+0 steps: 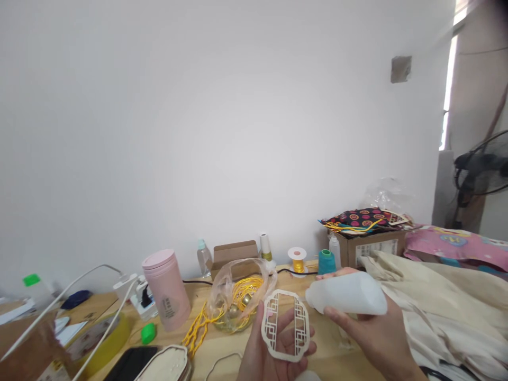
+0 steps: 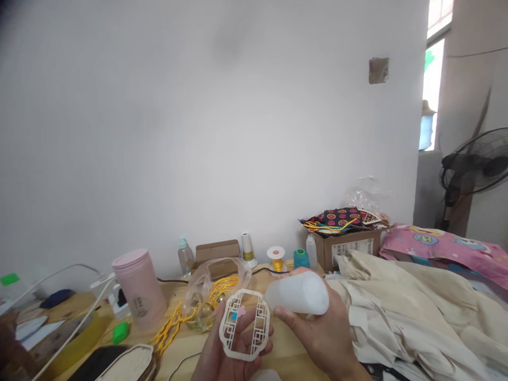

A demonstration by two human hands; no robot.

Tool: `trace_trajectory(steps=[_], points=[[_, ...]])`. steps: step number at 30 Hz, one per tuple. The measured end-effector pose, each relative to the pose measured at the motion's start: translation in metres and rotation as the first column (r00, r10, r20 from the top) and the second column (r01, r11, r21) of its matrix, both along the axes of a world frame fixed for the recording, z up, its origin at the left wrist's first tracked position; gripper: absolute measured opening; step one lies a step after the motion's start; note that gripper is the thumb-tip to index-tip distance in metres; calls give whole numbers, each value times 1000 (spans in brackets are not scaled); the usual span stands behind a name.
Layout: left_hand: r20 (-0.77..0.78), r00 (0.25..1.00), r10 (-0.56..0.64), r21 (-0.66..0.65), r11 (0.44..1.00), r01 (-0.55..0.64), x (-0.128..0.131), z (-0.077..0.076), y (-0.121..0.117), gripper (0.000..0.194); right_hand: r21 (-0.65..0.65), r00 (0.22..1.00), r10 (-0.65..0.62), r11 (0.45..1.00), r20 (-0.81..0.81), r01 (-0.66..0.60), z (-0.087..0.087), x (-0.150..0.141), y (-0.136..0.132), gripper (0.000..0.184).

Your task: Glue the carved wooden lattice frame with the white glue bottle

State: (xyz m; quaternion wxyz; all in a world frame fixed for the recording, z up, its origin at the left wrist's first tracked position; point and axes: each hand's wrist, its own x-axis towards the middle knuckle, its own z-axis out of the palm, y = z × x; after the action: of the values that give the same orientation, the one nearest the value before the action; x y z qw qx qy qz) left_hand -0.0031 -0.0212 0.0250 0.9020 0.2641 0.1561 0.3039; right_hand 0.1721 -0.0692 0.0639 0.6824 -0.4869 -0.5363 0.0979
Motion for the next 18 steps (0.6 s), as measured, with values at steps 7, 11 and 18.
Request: trace_trajectory(steps=[7, 11, 18], points=[[-2, 999, 50, -10, 999, -50, 0, 4, -2, 64, -21, 1000, 4, 1000, 20, -4, 0, 0, -1, 37], [-5, 996, 84, -24, 996, -84, 1, 3, -3, 63, -12, 1000, 2, 1000, 3, -2, 1, -2, 0, 38], [-13, 995, 98, -30, 995, -99, 1, 5, -3, 59, -1, 999, 18, 1000, 46, -18, 1, 1, 0, 36]])
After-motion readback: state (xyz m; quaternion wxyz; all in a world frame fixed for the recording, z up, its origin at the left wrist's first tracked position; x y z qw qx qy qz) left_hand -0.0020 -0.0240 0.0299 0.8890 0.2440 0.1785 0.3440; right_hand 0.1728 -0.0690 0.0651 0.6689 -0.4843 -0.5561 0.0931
